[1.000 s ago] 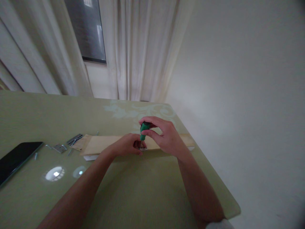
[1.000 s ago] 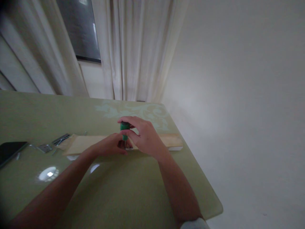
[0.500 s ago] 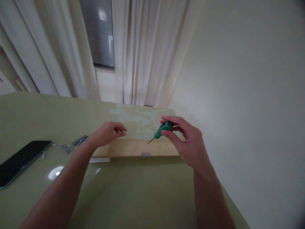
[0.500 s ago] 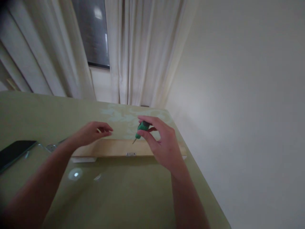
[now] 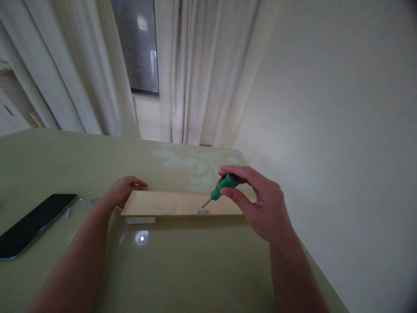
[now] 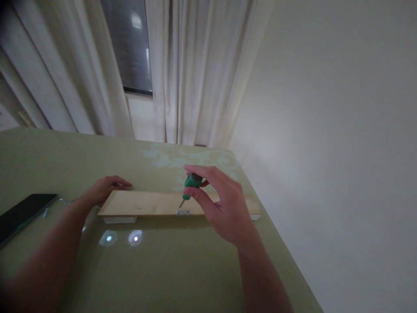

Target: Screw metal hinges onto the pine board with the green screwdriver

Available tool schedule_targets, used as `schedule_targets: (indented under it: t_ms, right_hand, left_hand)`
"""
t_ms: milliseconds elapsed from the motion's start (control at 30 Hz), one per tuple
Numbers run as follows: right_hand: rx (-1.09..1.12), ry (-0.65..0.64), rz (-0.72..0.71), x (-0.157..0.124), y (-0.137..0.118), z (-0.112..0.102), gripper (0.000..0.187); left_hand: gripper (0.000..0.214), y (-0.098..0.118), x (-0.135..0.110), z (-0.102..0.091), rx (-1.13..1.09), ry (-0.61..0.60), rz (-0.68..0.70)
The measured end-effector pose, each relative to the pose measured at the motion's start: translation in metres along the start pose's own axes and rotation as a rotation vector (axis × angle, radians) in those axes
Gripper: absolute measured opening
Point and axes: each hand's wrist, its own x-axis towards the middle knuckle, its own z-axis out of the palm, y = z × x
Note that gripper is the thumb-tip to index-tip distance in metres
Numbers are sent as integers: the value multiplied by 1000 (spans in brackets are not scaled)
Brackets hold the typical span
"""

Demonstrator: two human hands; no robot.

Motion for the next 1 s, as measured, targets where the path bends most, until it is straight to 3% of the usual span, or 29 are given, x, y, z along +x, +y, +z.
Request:
schedule_targets:
  t_ms: [233,433,533,633,700,767,867,1000]
  right_hand:
    - [-16,-9,-11,1,1,0,34]
    - [12,25,0,2,2,0,33]
    - [95,92,42,2,6,2,33]
    - [223,220,71,4,12,4,32]
    - [281,341,59,6,16,5,31]
    - [292,454,27,9,20,3,29]
    - [247,550,-7,11,26,-3,28]
    - [188,570,-13,11,30,-7,28]
  left_hand:
    - [35,-5,2,9,13,-9,44]
    - [44,1,1,-2,9,166,52]
    - [48,35,-9,-14,-104,231,65]
    - [47,87,-27,-13,-291,238,255]
    - [39,121,-41,-3,-405,163,411]
    - [33,148,-53,10,-485,41,479]
    - [28,167,-63,27,-550,-96,466]
    - [27,168,-64,41,-618,-154,396]
